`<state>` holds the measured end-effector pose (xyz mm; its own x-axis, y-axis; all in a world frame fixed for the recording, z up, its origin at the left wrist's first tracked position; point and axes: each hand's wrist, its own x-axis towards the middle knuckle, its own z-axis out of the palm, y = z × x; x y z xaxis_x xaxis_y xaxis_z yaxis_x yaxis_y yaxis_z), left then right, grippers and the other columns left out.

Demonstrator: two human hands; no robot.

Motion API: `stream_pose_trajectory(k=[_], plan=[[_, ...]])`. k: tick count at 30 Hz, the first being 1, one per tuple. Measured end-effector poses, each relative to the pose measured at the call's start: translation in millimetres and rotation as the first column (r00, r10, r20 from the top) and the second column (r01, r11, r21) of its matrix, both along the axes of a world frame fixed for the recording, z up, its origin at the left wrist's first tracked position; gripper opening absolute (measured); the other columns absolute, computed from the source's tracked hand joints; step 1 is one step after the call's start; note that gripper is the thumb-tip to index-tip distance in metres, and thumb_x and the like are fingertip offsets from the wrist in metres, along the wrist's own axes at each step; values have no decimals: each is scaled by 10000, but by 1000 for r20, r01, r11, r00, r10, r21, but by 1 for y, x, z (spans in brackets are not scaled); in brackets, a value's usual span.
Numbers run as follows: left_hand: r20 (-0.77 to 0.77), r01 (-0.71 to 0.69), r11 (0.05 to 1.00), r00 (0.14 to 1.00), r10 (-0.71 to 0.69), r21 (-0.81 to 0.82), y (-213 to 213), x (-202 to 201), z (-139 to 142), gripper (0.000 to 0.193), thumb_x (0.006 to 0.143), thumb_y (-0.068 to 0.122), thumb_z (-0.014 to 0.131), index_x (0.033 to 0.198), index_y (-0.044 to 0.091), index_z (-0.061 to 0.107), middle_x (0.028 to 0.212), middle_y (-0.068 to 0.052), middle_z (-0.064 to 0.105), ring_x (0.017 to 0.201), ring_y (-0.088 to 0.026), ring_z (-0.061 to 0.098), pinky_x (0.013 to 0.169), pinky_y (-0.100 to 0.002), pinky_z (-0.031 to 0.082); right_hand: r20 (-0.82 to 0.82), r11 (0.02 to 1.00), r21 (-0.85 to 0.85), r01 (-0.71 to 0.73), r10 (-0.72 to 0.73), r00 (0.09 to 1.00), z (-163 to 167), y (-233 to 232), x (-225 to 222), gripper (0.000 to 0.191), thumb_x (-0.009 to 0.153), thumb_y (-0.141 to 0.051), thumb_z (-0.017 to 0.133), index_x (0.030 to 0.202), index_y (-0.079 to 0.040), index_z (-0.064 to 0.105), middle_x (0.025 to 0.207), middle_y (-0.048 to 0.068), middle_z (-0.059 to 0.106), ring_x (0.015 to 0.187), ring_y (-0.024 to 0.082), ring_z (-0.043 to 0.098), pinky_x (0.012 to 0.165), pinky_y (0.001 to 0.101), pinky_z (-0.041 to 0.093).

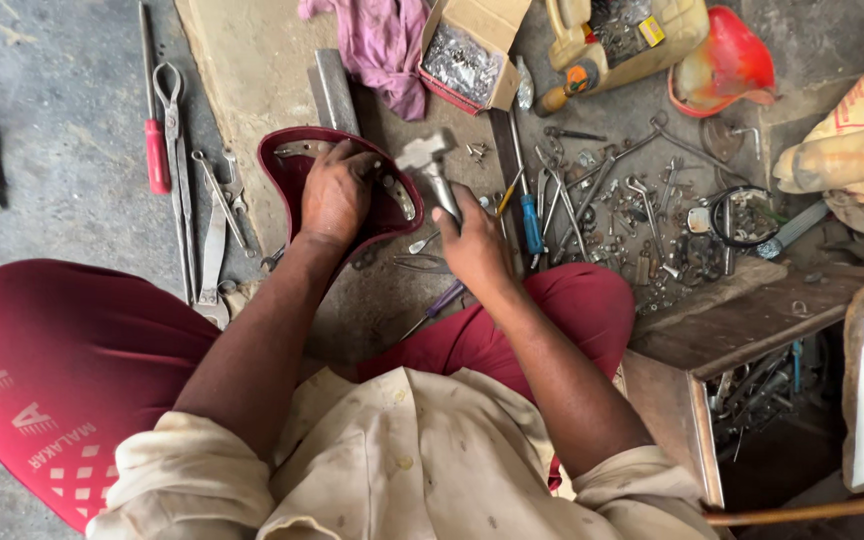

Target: The person sits on the workshop floor repairing a red bicycle saddle. They position a metal mounting bracket on the seat underside, hammer it into place, pick up bolts and fasteners from the floor, and tighten components on the seat using a hand tool.

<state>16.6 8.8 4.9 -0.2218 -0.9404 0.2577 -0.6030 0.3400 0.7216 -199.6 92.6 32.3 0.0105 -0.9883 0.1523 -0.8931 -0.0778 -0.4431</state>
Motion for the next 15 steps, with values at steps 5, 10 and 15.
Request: stream_pose_trajectory(k=[5, 10, 15], plan=[[504, -6, 988, 860, 82, -151, -9, -1, 13, 273, 971, 175, 621, 1227, 127, 702, 1277, -188, 596, 1262, -352, 527, 1059, -503, 413, 415, 668, 737, 102, -566, 712, -35, -14, -25, 338, 1030, -265, 671, 1272, -33, 637, 691, 61, 515, 452, 129, 453, 361, 334, 388], [660, 179, 984, 738, -145, 15, -44, 11, 33, 475, 899, 380, 536, 1292, 129, 623, 1179, -187, 607, 1178, -333, 539, 1037, -560, 342, 372, 590, 805, 63, -585, 720, -37, -19, -25, 366, 960, -268, 668, 1298, -135, 624, 670, 19, 553, 425, 122, 488, 350, 336, 400], [816, 189, 892, 359, -453, 411, -50, 33, 68, 402, 1179, 277, 316, 1258, 69, 651, 983, -160, 745, 845, -228, 766, 970, -432, 541, 142, 807, 583, 94, -215, 966, -41, -23, -26, 349, 951, -305, 705, 1200, -63, 670, 881, 191, 745, 673, 286, 705, 636, 429, 552]])
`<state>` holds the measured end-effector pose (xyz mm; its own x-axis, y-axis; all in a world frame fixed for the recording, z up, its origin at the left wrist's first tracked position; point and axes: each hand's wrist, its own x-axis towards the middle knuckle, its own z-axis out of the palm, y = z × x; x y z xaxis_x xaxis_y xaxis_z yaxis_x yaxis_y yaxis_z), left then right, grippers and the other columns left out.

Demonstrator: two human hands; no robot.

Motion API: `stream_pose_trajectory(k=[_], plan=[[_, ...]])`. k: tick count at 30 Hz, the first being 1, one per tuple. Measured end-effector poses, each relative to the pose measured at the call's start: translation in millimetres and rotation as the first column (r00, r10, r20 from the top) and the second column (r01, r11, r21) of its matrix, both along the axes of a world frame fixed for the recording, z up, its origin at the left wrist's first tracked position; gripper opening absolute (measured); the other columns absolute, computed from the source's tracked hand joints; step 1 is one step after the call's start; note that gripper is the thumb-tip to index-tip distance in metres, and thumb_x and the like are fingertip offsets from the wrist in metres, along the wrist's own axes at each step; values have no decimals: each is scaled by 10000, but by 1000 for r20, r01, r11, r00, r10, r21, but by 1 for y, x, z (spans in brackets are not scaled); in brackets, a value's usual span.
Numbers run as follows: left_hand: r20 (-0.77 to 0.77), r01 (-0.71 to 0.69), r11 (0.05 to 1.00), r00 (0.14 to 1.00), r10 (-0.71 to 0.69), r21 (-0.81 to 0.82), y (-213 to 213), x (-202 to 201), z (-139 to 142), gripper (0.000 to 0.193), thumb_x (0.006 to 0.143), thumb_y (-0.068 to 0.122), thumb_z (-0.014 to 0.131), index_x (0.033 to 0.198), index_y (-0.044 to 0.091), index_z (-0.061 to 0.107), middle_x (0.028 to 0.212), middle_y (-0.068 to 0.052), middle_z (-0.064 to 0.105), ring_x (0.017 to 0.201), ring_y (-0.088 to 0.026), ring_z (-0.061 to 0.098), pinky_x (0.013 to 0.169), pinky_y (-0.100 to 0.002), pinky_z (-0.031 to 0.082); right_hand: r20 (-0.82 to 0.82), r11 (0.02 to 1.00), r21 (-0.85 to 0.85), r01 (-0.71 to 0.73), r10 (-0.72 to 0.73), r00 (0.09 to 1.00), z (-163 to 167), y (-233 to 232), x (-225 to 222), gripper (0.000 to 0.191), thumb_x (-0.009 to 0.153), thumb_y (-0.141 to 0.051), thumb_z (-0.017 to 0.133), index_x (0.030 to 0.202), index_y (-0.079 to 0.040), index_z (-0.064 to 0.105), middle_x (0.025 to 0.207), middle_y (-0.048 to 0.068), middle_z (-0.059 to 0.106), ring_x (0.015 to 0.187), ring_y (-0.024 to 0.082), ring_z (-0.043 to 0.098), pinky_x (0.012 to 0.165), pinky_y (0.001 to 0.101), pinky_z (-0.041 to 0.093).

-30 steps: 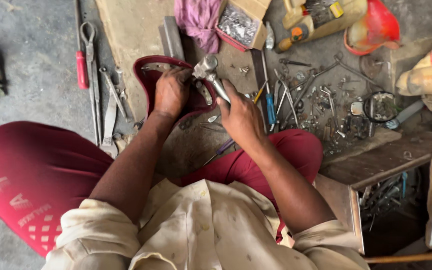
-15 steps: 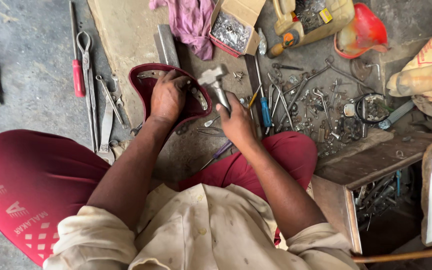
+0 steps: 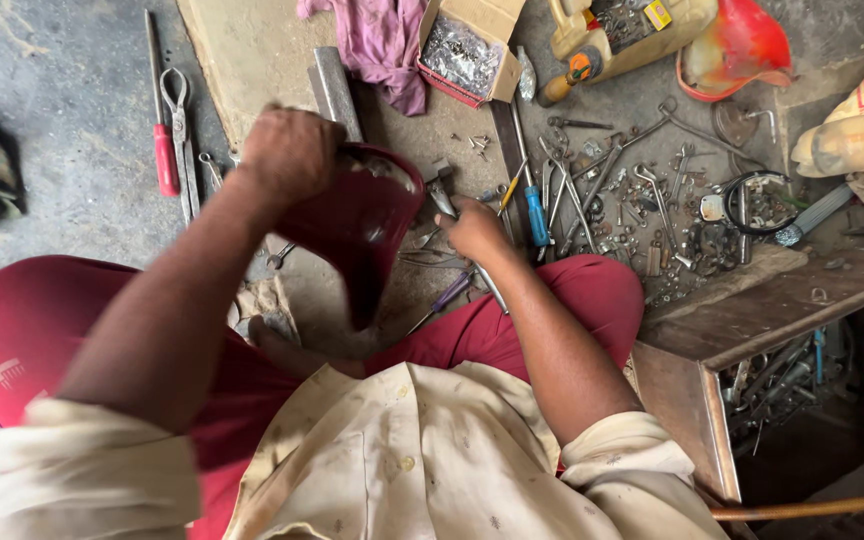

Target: The person sits on the workshop floor repairing a red bicycle saddle. They position a metal mounting bracket on the seat underside, hammer it into place, pick up bolts and fasteners from the floor, and tighten components on the seat using a hand tool.

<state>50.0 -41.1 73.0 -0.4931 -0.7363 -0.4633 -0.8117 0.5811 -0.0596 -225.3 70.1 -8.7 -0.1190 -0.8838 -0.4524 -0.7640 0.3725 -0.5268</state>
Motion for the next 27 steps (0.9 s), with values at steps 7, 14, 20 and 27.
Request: stream_pose_trajectory(k=[7, 14, 20, 27], plan=[[-369, -323, 941, 891, 267, -100, 69, 47, 40, 322, 1117, 192, 394, 1327, 93, 617, 898, -231, 731, 810, -397, 726, 723, -503, 586, -416, 850, -437, -294, 99, 904, 56, 5, 32, 329, 919, -262, 720, 1170, -52, 691, 973, 260, 684, 907, 461, 653, 762, 530, 518], [-596, -428, 901, 707, 380, 68, 113, 42, 41, 332, 955, 144, 535, 1275, 98, 610, 889, -247, 726, 825, -444, 721, 739, -524, 581, -225, 667, -623, -408, 346, 911, 110, 37, 122, 204, 988, -196, 708, 946, -25, 605, 866, 201, 666, 818, 412, 659, 704, 513, 514], [-606, -428, 889, 668, 433, 163, 118, 49, 41, 325, 923, 233, 661, 1215, 97, 617, 873, -268, 716, 852, -473, 698, 745, -544, 557, -133, 650, -695, -307, 303, 944, 120, 62, 162, 132, 1011, -146, 638, 991, -42, 559, 871, 160, 647, 824, 378, 668, 712, 481, 533], [-457, -445, 888, 769, 446, 116, 133, 44, 45, 410, 943, 198, 620, 1348, 142, 585, 831, -254, 725, 788, -432, 729, 710, -515, 584, -320, 543, -685, -486, 376, 870, 123, 49, 146, 156, 964, -188, 659, 955, -66, 562, 807, 127, 621, 740, 318, 638, 643, 452, 505]])
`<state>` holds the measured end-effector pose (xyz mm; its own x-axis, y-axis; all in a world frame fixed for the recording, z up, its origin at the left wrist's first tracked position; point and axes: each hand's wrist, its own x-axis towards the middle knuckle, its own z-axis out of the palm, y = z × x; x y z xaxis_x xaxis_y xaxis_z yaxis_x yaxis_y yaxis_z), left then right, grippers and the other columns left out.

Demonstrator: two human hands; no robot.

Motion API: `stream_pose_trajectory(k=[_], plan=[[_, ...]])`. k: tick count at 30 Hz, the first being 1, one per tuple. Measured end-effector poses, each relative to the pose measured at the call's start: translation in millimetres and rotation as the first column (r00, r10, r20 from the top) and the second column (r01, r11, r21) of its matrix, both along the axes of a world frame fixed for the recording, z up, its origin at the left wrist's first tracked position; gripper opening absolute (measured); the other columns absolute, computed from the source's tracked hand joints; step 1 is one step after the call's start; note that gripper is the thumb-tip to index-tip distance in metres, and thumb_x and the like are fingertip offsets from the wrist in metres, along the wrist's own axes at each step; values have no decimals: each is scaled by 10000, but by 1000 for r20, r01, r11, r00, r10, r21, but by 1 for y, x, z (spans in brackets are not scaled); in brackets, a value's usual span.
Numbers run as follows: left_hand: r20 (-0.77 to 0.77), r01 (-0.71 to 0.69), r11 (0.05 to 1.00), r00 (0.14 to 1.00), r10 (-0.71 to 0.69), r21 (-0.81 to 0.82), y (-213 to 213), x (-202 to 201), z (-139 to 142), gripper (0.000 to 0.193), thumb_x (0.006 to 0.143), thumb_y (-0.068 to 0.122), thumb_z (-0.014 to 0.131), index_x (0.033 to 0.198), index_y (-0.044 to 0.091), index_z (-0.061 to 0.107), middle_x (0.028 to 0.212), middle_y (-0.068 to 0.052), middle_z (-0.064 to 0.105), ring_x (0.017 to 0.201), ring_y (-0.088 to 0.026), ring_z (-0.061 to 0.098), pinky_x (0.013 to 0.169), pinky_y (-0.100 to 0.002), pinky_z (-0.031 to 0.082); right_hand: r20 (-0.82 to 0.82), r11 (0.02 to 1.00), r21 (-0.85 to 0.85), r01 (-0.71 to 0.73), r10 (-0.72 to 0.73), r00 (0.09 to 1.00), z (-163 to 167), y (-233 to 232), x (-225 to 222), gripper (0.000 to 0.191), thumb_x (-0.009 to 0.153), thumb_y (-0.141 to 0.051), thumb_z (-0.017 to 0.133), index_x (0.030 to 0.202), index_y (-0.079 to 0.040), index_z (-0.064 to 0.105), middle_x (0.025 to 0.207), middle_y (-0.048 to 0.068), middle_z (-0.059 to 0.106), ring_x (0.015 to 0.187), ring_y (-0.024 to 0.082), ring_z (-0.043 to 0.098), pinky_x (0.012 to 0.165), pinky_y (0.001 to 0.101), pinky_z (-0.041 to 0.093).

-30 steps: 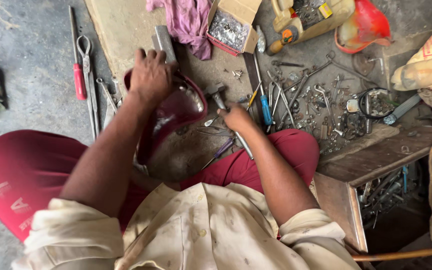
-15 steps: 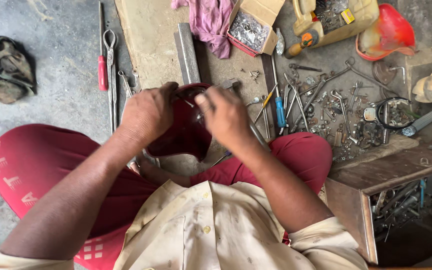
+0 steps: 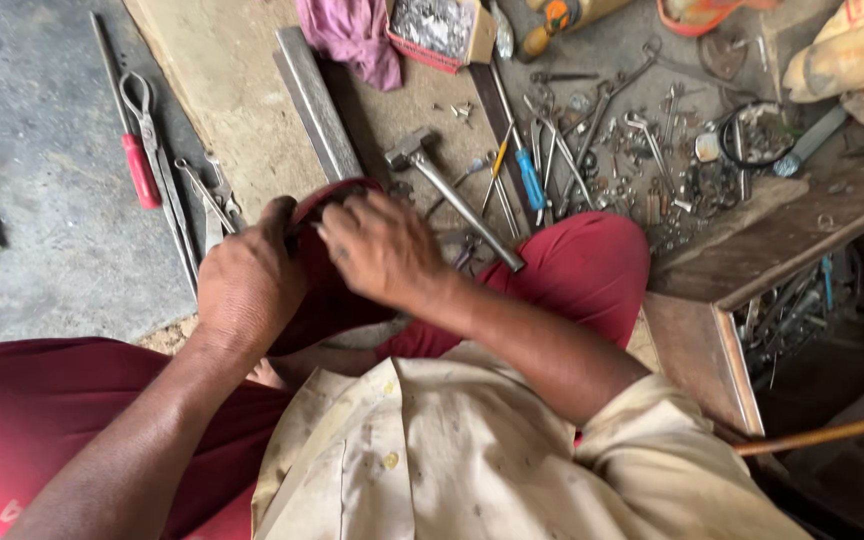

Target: The person sits on the workshop floor repairing a red bicycle saddle. They position a metal mounting bracket on the seat underside, hammer it into place, pick up bolts and fasteners from the floor, and tighten components on the seat using a hand tool.

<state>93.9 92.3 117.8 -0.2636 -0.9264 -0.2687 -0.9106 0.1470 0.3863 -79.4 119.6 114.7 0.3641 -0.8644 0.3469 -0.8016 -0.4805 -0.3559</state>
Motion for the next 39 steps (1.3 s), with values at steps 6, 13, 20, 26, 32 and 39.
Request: stream_pose_trajectory(k=[6, 13, 20, 26, 32, 39], plan=[[-26, -6, 999, 1000, 7, 40, -2, 1, 4, 398, 948, 185, 610, 1338, 112, 575, 816, -242, 725, 749, -425, 735, 690, -504, 584, -38, 929, 361, 80, -71, 997, -3, 4, 6, 147, 1033, -186, 628, 1008, -53, 569, 768, 136, 629, 672, 282, 636, 534, 413, 508], [-37, 20, 1000, 999, -20, -7, -3, -10, -3, 332, 979, 193, 590, 1307, 141, 592, 834, -245, 727, 794, -433, 730, 705, -517, 586, 63, 999, 11, 34, -35, 997, -10, 4, -9, 146, 1007, -192, 608, 1007, -75, 521, 795, 144, 633, 705, 340, 657, 599, 459, 522], [62, -5, 998, 998, 1, 68, -30, 1, 10, 311, 1046, 298, 568, 1340, 201, 607, 859, -237, 727, 787, -424, 739, 694, -527, 587, 32, 906, 303, 295, -319, 947, -68, 28, -64, 210, 1043, -199, 598, 1129, -10, 627, 840, 222, 711, 631, 379, 692, 541, 499, 530], [-56, -39, 995, 998, 34, -93, -36, 20, 19, 361, 965, 263, 644, 1315, 180, 676, 959, -242, 732, 863, -448, 711, 763, -537, 564, -766, 916, 245, 317, -17, 642, -137, 30, -112, 252, 907, -169, 606, 1075, -28, 731, 968, 167, 710, 855, 289, 715, 661, 404, 575], [-184, -36, 997, 983, 22, -74, -33, 31, 13, 360, 958, 169, 634, 1316, 164, 672, 980, -247, 730, 912, -450, 704, 802, -535, 564, -765, 894, 286, 344, -3, 644, -157, 13, -123, 275, 901, -134, 576, 1146, -94, 696, 1009, 158, 691, 980, 335, 676, 775, 484, 569], [-169, -41, 997, 985, 30, -63, -36, 42, 1, 389, 940, 148, 626, 1328, 131, 639, 935, -246, 728, 862, -430, 734, 786, -531, 577, -605, 895, 396, 206, 85, 792, -115, 6, -133, 344, 958, -70, 549, 1300, -32, 542, 971, 196, 689, 902, 335, 700, 728, 474, 588]])
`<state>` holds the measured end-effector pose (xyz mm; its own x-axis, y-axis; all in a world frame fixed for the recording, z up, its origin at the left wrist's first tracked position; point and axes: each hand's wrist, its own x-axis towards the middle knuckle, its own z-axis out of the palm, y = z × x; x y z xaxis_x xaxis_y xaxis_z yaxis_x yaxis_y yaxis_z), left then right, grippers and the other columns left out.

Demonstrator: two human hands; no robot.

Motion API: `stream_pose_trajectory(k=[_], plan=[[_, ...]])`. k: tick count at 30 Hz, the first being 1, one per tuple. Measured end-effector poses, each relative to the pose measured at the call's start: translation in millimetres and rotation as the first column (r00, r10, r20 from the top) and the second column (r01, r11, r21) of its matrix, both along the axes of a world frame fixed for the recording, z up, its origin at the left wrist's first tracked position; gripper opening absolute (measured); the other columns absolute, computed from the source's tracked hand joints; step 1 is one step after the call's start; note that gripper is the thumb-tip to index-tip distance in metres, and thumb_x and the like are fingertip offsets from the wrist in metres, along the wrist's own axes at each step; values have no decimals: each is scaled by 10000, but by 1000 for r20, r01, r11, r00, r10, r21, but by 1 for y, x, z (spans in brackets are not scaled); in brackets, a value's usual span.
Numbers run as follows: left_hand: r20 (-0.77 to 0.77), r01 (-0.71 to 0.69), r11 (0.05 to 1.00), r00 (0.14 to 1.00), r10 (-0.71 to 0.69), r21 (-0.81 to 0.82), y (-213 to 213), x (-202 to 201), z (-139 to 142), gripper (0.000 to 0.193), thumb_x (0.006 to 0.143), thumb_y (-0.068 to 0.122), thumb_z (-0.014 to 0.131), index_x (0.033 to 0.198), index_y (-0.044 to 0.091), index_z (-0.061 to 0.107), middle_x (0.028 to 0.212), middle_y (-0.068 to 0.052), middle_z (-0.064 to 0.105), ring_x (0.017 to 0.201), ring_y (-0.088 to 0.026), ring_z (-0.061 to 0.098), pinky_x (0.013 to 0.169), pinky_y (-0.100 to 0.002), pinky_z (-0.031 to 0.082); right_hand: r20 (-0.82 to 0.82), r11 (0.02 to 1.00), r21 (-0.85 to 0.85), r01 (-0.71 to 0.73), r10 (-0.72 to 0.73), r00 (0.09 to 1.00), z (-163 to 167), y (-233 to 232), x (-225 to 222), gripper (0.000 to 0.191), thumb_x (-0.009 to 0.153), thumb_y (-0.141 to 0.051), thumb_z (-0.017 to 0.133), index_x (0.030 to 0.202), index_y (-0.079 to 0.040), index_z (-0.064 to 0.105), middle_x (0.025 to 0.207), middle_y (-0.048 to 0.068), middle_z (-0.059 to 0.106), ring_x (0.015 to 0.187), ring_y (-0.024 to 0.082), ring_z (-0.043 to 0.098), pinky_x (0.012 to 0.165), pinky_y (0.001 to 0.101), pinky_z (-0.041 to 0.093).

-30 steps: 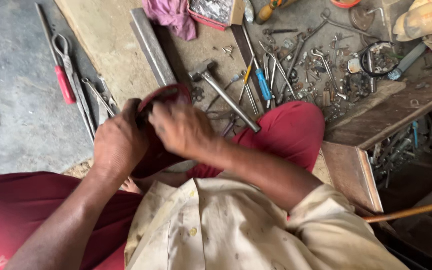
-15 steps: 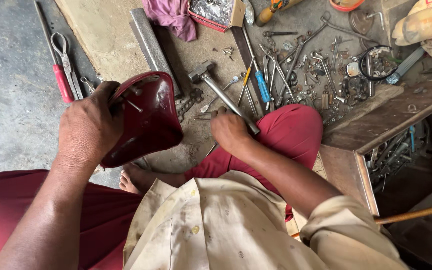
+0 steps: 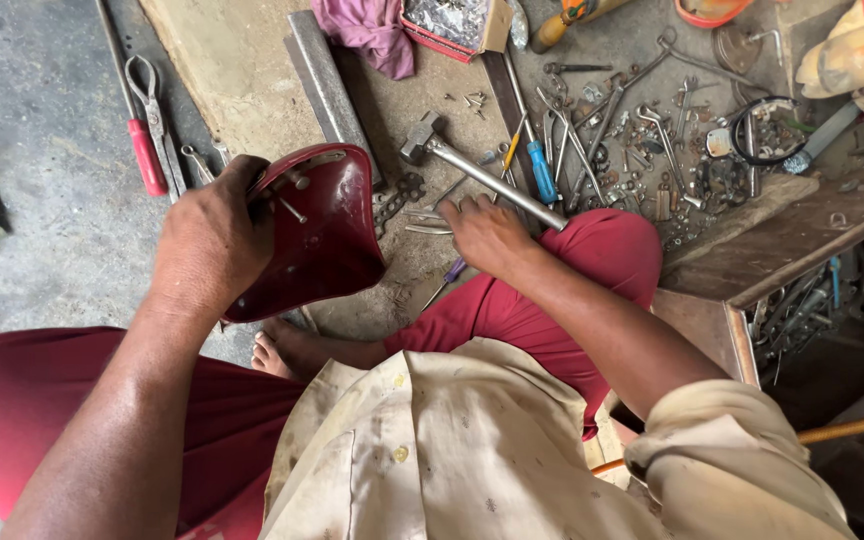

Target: The person sits on the workshop floor repairing a red bicycle saddle. They position a metal mounting bracket on the seat underside, hammer it into place, pick up bolts and fasteners from the floor, and tighten components on the seat using a hand tool.

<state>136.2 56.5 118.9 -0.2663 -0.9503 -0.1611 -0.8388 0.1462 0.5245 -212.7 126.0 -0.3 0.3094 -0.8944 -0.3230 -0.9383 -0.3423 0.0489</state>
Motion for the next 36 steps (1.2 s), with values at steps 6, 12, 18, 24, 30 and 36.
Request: stream_pose_trajectory(k=[6, 12, 18, 24, 30, 36], plan=[[-46, -21, 1000, 999, 22, 14, -2, 7, 2, 313, 935, 229, 689, 1228, 122, 669, 915, -259, 719, 863, -473, 691, 750, -564, 545, 330, 911, 279, 302, -387, 861, 72, -2, 15, 384, 986, -144, 644, 1361, -94, 577, 884, 201, 708, 799, 334, 702, 724, 477, 556], [-45, -26, 1000, 999, 26, -4, -4, 10, 5, 301, 948, 283, 695, 1214, 142, 684, 903, -248, 722, 857, -462, 699, 762, -553, 557, 609, 989, 70, 132, -147, 779, 161, -12, 27, 328, 884, -45, 748, 1197, -71, 653, 1053, 157, 736, 975, 297, 734, 847, 411, 578], [-38, -13, 1000, 999, 12, -24, -3, 10, 4, 298, 939, 254, 667, 1215, 147, 690, 890, -243, 724, 829, -458, 701, 722, -556, 549, 964, 978, 130, 166, -164, 211, 248, -33, 30, 322, 959, -162, 707, 1266, -126, 618, 1093, 47, 710, 1044, 160, 703, 963, 346, 559], [-6, 8, 1000, 1000, -8, -30, -6, 15, -2, 320, 904, 170, 644, 1220, 166, 696, 889, -247, 724, 854, -446, 710, 759, -528, 565, 727, 790, 514, 335, -608, 319, 129, -32, 126, 216, 1071, -233, 575, 1172, -44, 597, 701, 70, 664, 512, 153, 613, 449, 278, 497], [-17, -26, 1000, 1000, 25, -7, -11, 29, -7, 288, 975, 262, 657, 1242, 155, 670, 869, -223, 729, 828, -428, 723, 728, -527, 573, 915, 908, 400, -126, -387, 111, 89, 19, 135, 489, 1073, -125, 641, 1509, 13, 468, 1231, 106, 613, 1028, 158, 570, 902, 333, 493], [-10, 46, 999, 999, -46, 19, -10, 23, 6, 488, 807, 358, 821, 1192, 121, 637, 893, -199, 738, 867, -407, 724, 759, -504, 578, 803, 858, 510, -54, -453, 388, 88, 28, 141, 348, 1097, -171, 609, 1411, -23, 577, 1005, 62, 694, 912, 106, 611, 820, 280, 553]])
